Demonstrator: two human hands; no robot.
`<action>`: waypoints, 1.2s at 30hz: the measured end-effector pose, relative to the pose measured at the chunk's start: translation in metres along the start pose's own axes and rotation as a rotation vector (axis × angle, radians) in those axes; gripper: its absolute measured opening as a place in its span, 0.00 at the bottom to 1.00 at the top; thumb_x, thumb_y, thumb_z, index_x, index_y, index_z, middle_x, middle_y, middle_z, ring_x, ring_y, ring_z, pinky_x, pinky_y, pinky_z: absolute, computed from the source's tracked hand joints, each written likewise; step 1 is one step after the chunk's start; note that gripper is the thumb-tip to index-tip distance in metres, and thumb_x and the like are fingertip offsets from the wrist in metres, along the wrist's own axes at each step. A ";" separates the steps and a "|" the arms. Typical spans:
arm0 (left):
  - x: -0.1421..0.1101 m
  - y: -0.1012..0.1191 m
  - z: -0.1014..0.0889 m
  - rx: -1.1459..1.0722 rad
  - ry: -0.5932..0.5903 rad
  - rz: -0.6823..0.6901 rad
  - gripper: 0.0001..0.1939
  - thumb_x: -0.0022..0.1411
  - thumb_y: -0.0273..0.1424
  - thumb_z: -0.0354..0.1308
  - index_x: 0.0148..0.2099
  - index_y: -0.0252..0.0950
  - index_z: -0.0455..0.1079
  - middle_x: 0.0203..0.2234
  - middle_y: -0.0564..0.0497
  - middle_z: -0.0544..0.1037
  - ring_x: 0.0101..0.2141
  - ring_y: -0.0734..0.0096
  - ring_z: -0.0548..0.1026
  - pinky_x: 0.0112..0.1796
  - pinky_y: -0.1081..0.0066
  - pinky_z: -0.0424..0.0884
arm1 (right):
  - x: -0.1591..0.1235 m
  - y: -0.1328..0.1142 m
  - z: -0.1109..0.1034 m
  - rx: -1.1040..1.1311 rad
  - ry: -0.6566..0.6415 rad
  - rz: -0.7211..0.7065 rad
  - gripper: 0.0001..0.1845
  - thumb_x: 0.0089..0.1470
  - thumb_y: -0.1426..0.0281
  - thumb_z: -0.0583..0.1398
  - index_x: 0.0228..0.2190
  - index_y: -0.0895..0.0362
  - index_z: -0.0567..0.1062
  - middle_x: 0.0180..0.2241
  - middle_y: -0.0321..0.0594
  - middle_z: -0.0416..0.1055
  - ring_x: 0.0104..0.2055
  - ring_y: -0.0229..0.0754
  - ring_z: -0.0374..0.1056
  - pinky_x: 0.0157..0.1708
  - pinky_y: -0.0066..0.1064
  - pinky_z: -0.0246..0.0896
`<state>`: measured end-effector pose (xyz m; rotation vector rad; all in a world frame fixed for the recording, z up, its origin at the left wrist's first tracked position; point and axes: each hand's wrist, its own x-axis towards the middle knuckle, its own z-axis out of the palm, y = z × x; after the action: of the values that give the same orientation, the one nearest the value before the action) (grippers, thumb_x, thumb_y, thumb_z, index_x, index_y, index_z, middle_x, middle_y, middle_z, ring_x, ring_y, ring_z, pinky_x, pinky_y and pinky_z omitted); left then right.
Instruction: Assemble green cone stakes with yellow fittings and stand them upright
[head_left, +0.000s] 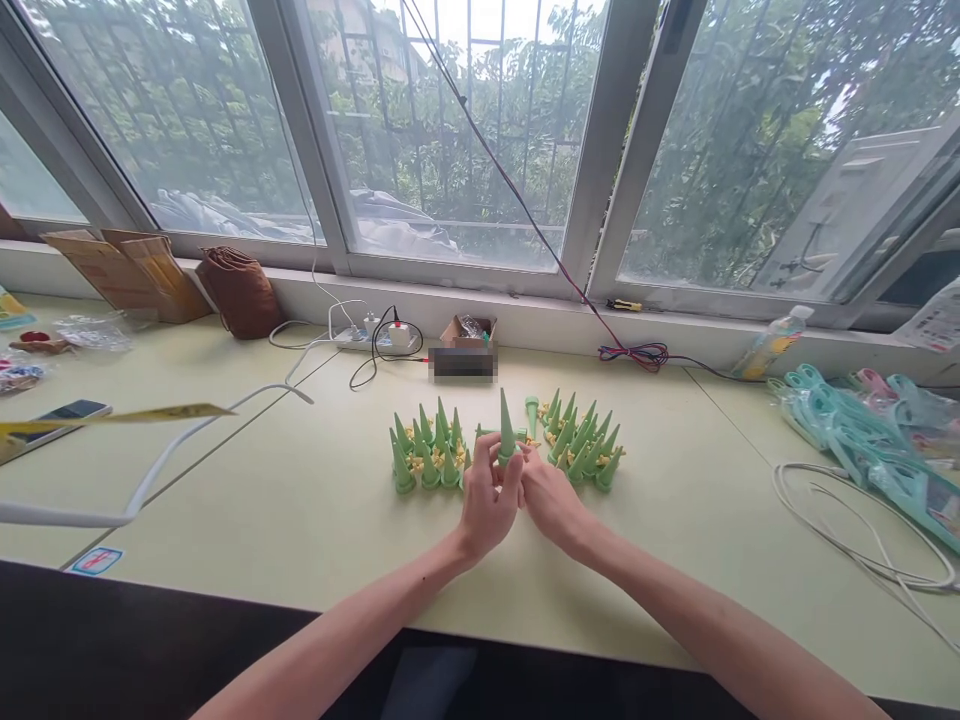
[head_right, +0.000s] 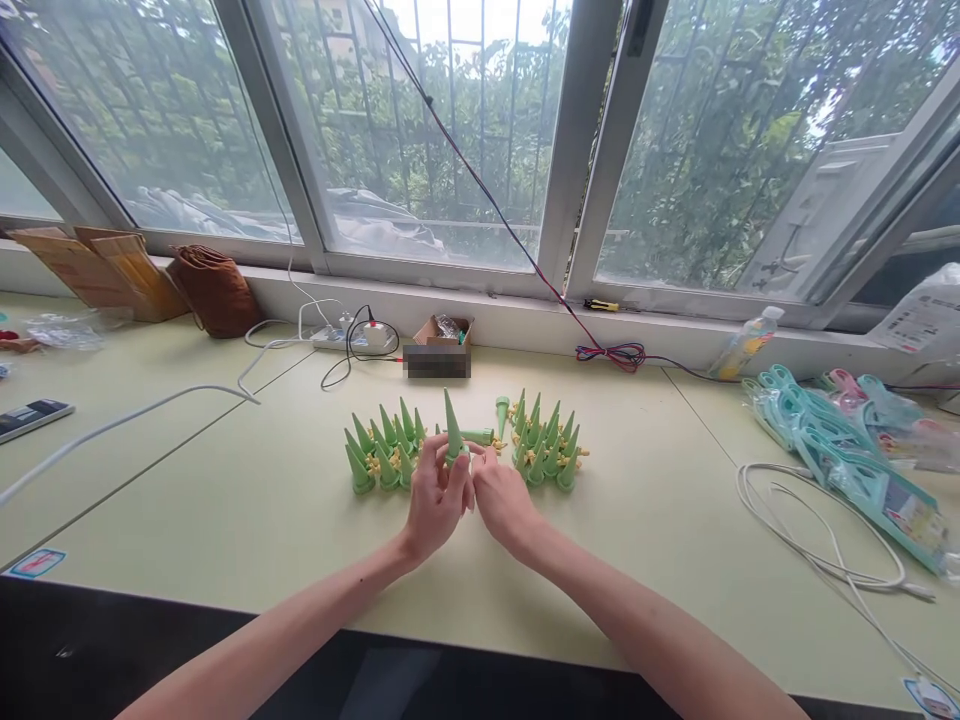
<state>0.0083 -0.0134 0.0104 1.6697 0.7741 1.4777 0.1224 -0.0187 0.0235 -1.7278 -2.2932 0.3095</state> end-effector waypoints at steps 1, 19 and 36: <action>0.000 0.001 0.000 0.005 -0.010 -0.004 0.10 0.69 0.39 0.50 0.47 0.39 0.58 0.38 0.49 0.77 0.15 0.85 0.66 0.14 0.81 0.61 | 0.000 0.000 0.001 0.012 0.004 0.004 0.12 0.61 0.79 0.51 0.32 0.60 0.73 0.44 0.48 0.67 0.21 0.30 0.62 0.21 0.24 0.51; 0.001 -0.001 0.000 0.002 -0.047 -0.019 0.10 0.70 0.39 0.48 0.46 0.39 0.57 0.34 0.52 0.76 0.13 0.86 0.65 0.13 0.82 0.58 | -0.012 0.013 0.013 -0.043 0.126 -0.065 0.16 0.61 0.81 0.49 0.46 0.56 0.68 0.58 0.49 0.61 0.25 0.32 0.68 0.22 0.24 0.55; 0.003 -0.003 0.000 -0.092 -0.156 -0.269 0.15 0.71 0.43 0.43 0.43 0.37 0.61 0.13 0.61 0.62 0.14 0.78 0.63 0.17 0.77 0.60 | -0.032 0.024 0.013 -0.247 0.005 -0.123 0.12 0.54 0.85 0.51 0.35 0.57 0.64 0.37 0.39 0.63 0.20 0.32 0.56 0.18 0.30 0.38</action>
<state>0.0093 -0.0092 0.0094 1.5249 0.7979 1.1661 0.1484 -0.0428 0.0008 -1.6800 -2.5100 -0.0034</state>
